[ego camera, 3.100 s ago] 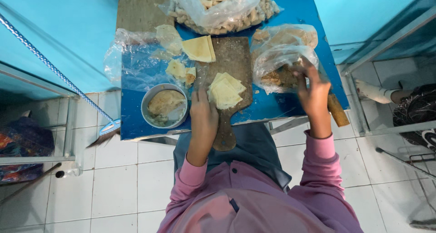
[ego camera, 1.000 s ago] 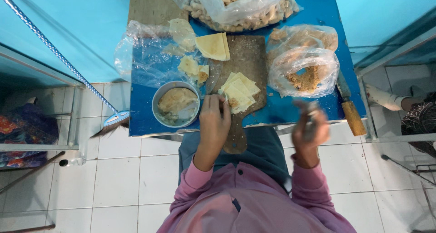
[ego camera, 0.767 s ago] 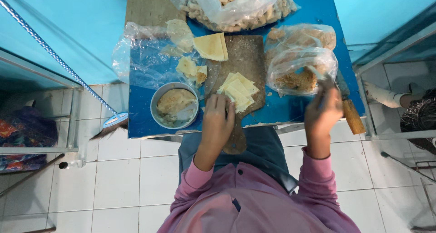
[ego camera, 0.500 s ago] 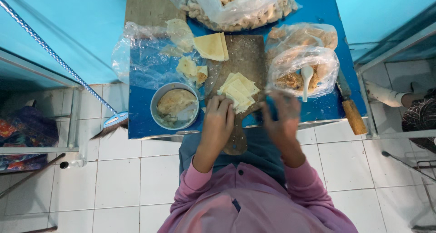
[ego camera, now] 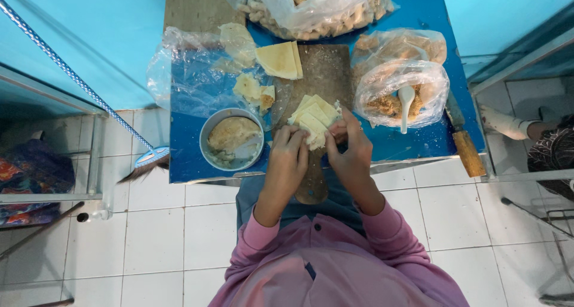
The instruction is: The person sits at a blue table and assembles small stuffed snacks. They pinch filling from a bowl, place it onto thin wrapper sheets, fold the wrappers over the filling by hand, and place the finished folded pieces into a large plastic bag of rolled snacks. A spoon is used to scoop filling from a bag.
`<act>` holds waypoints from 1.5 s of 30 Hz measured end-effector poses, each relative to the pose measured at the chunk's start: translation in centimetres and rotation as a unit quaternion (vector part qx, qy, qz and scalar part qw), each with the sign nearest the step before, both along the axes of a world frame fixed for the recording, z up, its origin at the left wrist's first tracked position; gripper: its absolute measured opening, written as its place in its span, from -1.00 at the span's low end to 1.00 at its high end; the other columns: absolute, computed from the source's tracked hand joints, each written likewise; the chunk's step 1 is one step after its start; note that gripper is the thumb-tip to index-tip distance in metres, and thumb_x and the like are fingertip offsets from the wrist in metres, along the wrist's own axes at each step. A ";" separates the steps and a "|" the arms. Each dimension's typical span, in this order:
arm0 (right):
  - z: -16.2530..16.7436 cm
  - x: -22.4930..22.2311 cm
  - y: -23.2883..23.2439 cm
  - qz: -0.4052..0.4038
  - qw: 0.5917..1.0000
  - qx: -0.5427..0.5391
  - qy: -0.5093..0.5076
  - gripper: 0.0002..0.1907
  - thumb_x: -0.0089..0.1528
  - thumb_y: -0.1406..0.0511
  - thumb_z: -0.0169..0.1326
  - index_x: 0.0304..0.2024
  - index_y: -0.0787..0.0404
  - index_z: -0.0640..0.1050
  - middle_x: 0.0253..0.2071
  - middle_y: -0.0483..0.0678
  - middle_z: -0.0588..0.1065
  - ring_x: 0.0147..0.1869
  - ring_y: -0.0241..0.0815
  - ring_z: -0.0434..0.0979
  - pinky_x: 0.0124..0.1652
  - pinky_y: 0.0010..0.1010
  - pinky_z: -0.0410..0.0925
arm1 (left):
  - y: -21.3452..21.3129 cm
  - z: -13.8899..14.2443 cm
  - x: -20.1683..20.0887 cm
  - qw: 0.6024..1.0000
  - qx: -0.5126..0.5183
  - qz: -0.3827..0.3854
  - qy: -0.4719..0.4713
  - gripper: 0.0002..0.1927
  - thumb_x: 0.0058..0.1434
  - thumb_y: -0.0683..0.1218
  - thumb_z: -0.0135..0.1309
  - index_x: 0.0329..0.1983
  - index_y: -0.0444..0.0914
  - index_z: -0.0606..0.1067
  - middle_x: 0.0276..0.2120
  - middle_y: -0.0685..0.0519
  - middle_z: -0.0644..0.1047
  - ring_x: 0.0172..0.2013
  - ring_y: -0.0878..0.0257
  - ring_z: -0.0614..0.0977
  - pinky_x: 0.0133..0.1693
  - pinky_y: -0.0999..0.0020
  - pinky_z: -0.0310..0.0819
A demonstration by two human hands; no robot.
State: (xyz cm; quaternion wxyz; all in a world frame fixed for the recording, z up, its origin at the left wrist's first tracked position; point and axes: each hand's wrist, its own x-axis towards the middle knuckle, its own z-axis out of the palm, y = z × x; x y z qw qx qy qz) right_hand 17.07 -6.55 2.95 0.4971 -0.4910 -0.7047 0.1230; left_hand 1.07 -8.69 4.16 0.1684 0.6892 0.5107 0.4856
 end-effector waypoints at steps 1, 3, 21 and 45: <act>0.0 -0.1 -0.1 0.004 1.000 0.005 0.004 -0.30 0.18 0.55 0.29 0.35 0.36 0.34 -0.14 0.00 0.53 -0.18 -0.25 0.60 -0.20 -0.49 0.49 | 0.0 0.0 0.0 1.000 0.004 -0.002 -0.001 -0.83 0.24 -0.33 0.06 -0.10 -0.43 0.53 -0.13 -0.18 0.50 -0.08 -0.13 0.56 -0.06 0.09 0.46; 0.0 -0.4 -0.2 0.011 1.000 0.015 0.014 -0.24 0.13 0.56 0.31 0.35 0.37 0.31 -0.10 0.04 0.51 -0.16 -0.25 0.59 -0.20 -0.52 0.50 | 0.1 0.1 -0.2 1.000 0.012 -0.005 -0.004 -0.83 0.24 -0.33 0.06 -0.11 -0.43 0.52 -0.13 -0.18 0.50 -0.07 -0.13 0.56 -0.06 0.10 0.46; -2.4 -0.7 -0.3 0.033 0.994 0.055 0.083 -0.20 0.23 0.55 0.30 0.39 0.37 0.14 -0.14 0.06 0.59 -0.15 -0.24 0.66 -0.16 -0.50 0.52 | 0.4 0.0 -0.2 1.000 -0.001 -0.014 -0.012 -0.83 0.24 -0.32 0.07 -0.09 -0.38 0.49 -0.12 -0.19 0.49 -0.06 -0.17 0.55 -0.04 0.06 0.44; 2.1 2.3 2.1 0.226 0.952 0.040 -0.200 -0.61 0.20 0.46 0.26 0.05 0.21 0.47 -0.17 0.07 0.57 -0.08 0.07 0.59 -0.12 -0.17 0.44 | -0.2 1.7 -1.8 0.996 0.008 -0.087 0.034 -0.73 0.14 -0.29 0.11 -0.07 -0.44 0.47 -0.08 -0.21 0.48 -0.04 -0.19 0.50 -0.02 0.06 0.41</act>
